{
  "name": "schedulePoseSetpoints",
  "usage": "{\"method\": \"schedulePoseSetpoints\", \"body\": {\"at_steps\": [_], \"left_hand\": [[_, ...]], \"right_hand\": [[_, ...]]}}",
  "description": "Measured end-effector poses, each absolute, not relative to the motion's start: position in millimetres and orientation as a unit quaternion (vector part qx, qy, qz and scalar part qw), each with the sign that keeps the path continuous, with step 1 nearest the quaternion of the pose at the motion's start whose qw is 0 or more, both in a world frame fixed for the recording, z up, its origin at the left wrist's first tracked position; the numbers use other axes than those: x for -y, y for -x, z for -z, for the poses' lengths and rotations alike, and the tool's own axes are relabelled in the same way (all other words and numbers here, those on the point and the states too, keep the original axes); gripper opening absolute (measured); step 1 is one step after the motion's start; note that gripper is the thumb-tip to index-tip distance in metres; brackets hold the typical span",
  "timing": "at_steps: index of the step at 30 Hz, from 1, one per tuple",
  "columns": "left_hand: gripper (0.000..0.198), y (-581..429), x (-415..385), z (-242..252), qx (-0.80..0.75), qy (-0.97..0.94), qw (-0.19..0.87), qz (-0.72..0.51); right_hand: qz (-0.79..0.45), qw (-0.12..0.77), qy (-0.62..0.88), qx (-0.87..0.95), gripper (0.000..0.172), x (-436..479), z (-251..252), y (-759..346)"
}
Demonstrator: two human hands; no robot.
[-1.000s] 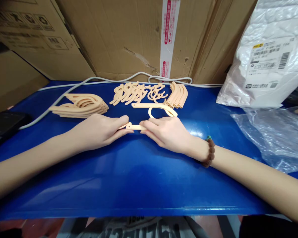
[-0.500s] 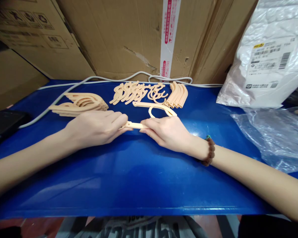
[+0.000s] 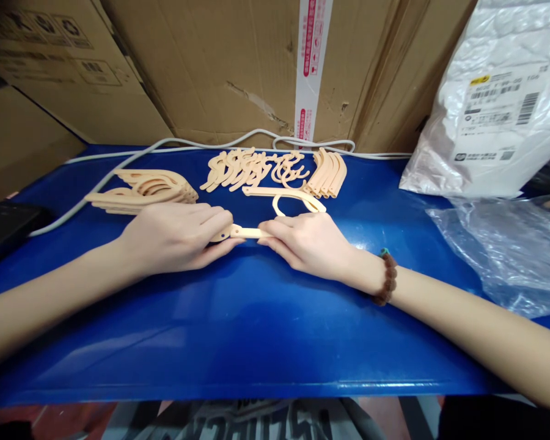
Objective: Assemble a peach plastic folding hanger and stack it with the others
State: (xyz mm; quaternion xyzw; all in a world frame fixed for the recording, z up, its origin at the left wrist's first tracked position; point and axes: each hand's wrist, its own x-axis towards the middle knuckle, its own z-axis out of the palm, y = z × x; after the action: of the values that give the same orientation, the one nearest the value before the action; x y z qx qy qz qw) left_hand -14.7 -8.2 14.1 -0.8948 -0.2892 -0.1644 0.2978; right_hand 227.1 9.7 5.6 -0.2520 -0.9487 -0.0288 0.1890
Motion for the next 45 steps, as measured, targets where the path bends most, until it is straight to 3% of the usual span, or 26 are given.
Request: {"method": "schedulePoseSetpoints", "body": {"at_steps": [8,45], "left_hand": [[0.031,16.6,6.2,-5.2,0.336,0.911,0.177,0.161],[0.027,17.7,8.0,-8.4,0.312,0.923,0.153,0.168]], "right_hand": [[0.037,0.164,0.272,0.948,0.032,-8.5,-5.8,-226.3],[0.038,0.162,0.277,0.946,0.034,-7.6,-7.8,-227.9]]}}
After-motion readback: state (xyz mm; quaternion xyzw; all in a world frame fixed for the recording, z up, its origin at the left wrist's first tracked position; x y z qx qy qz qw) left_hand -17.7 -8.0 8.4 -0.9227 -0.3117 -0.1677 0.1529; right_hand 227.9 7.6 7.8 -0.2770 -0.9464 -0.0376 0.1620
